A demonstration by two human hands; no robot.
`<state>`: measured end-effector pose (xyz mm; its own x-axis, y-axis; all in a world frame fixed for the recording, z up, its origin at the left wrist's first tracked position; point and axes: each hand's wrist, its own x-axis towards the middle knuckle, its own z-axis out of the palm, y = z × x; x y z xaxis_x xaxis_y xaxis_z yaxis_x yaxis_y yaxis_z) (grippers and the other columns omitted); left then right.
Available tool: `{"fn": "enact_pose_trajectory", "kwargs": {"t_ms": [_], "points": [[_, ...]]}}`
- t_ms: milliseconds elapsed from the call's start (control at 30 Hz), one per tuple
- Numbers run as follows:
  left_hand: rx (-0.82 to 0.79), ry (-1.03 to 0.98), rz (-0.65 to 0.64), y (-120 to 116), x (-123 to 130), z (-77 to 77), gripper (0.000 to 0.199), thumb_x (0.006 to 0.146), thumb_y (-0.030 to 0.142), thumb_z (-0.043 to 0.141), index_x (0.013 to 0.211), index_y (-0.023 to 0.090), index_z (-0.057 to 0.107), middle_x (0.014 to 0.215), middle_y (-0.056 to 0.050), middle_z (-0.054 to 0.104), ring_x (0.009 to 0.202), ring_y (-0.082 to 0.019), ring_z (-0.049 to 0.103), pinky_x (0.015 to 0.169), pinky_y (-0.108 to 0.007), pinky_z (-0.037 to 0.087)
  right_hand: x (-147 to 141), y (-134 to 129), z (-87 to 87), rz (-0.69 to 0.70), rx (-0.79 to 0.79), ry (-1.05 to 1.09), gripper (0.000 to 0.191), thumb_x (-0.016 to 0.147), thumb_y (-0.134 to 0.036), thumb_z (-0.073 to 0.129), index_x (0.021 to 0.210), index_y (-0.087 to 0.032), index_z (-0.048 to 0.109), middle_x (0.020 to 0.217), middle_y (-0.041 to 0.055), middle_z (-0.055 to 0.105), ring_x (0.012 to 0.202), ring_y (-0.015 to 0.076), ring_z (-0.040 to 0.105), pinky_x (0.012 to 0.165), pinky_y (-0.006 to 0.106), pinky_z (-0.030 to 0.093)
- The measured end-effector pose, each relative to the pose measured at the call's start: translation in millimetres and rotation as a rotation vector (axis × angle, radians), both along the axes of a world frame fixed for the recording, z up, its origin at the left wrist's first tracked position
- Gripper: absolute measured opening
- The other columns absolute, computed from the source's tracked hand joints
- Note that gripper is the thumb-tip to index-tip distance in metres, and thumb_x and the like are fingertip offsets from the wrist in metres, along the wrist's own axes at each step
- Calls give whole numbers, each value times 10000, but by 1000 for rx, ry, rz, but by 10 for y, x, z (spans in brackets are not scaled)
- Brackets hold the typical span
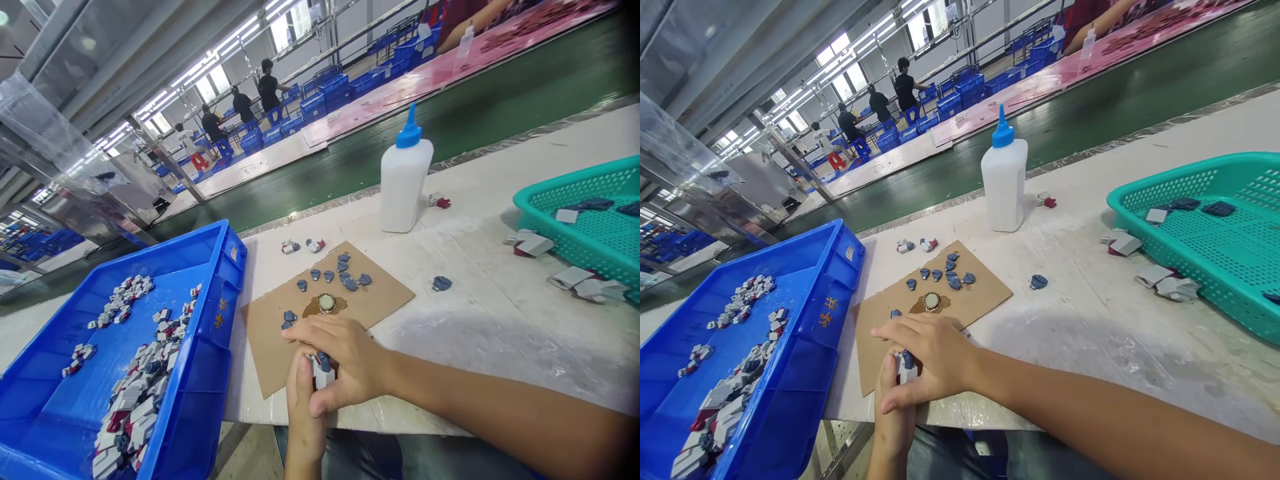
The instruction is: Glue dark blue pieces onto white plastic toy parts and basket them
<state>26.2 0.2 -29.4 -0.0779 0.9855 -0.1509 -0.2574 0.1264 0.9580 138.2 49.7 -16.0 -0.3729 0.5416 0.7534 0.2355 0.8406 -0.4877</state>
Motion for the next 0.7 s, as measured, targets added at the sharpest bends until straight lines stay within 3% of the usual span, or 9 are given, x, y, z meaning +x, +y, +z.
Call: {"fn": "enact_pose_trajectory", "kwargs": {"t_ms": [67, 167, 333, 533, 700], "points": [[75, -11, -80, 13, 2, -29, 436, 772, 542, 481, 888, 136, 590, 905, -80, 579, 912, -213, 517, 812, -300, 429, -3, -4, 8, -2, 50, -2, 632, 759, -685, 393, 1093, -157, 489, 908, 54, 629, 843, 165, 577, 715, 281, 405], [104, -4, -52, 25, 12, -19, 387, 799, 508, 468, 931, 154, 552, 958, -71, 545, 972, -208, 486, 863, -311, 406, -10, -17, 37, -27, 120, 13, 633, 740, -680, 435, 1087, -153, 485, 889, 52, 627, 826, 164, 570, 714, 284, 403], [146, 19, -19, 24, 23, 26, 335, 821, 491, 436, 793, 163, 501, 740, -15, 475, 715, -140, 463, 657, -245, 414, 6, -27, 74, -152, 106, -88, 760, 669, -742, 444, 1108, -122, 468, 924, 85, 616, 839, 199, 561, 689, 317, 394], [143, 116, -22, 7, 11, -18, 375, 802, 531, 443, 723, 165, 460, 671, 8, 425, 640, -115, 409, 609, -223, 374, 33, -5, 44, -213, 174, -195, 799, 659, -795, 346, 1042, -116, 519, 816, 65, 609, 696, 179, 530, 595, 317, 338], [162, 218, 59, 12, 19, -61, 447, 768, 586, 454, 646, 156, 461, 581, 27, 380, 549, -97, 335, 516, -203, 317, 18, -4, 14, -249, 203, -268, 734, 658, -824, 243, 685, -147, 523, 616, 26, 528, 548, 134, 421, 528, 298, 259]]}}
